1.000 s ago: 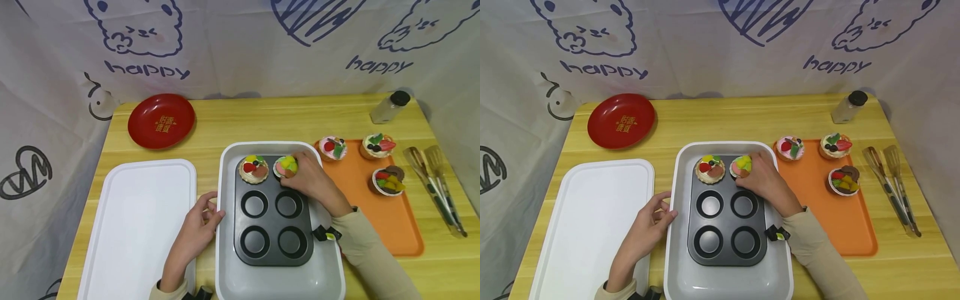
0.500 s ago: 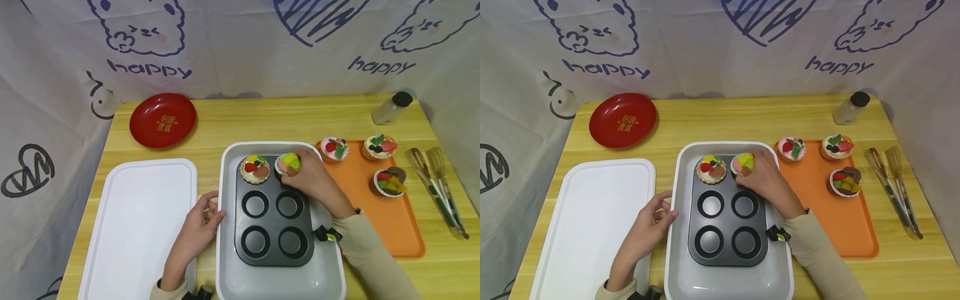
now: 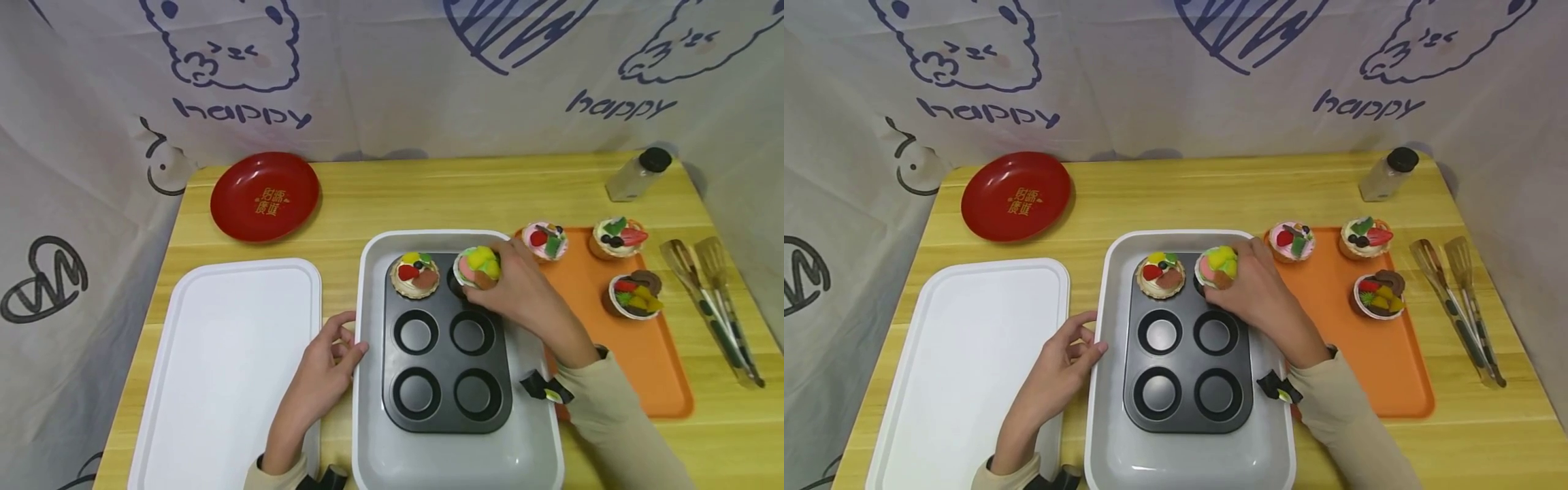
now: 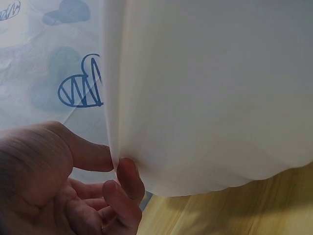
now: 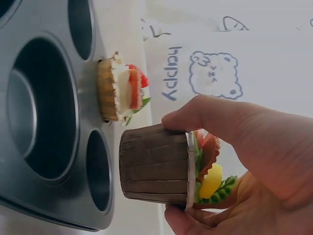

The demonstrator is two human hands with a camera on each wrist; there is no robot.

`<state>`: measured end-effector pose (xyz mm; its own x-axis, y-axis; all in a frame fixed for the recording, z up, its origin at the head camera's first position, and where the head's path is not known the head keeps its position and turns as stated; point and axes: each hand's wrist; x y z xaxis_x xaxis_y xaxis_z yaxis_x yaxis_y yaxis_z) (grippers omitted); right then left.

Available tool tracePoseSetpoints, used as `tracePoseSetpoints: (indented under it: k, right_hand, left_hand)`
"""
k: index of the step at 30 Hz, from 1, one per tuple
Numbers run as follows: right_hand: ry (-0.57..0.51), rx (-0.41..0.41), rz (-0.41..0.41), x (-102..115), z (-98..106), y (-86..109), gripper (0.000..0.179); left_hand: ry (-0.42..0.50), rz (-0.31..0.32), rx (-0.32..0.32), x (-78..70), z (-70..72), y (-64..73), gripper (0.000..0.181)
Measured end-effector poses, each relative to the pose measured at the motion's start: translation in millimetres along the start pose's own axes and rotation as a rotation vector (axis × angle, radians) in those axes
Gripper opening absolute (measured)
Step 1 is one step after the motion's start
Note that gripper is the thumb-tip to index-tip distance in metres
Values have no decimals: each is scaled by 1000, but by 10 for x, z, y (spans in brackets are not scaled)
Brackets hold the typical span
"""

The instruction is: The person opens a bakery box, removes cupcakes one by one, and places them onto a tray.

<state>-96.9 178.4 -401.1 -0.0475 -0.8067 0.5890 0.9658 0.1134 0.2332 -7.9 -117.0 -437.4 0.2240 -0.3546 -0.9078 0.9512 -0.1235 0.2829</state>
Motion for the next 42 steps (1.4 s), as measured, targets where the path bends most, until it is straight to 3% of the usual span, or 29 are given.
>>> tracePoseSetpoints:
  k: [8,13,23,30,35,42]
  right_hand:
    - [-16,-17,-20,-13,197,155,84]
    - [3,-94,10,-106,323,210,83]
    - [33,-222,-30,-418,535,341,82]
    - [38,-245,-64,-644,556,418,79]
    - [50,-285,-41,-768,544,439,73]
    - [24,-260,-65,-882,453,460,70]
  left_hand:
    - [-31,-16,-2,-2,-9,-34,44]
    - [-41,-19,-4,-4,-8,-43,44]
    - [-41,-17,-5,-10,-14,-50,44]
    - [-27,-3,-5,0,-13,-19,44]
    - [-21,-8,-9,4,-10,-10,44]
    - [-21,-4,-15,9,-5,-2,44]
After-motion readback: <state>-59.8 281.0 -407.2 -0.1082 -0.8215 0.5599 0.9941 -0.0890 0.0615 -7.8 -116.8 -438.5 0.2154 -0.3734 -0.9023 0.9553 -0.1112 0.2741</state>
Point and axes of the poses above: each hand's wrist, its own y-axis away from the middle knuckle, its own z-axis out of the back of the hand, x = y × z, and after that the axes turned 1 degree about x, right-handed
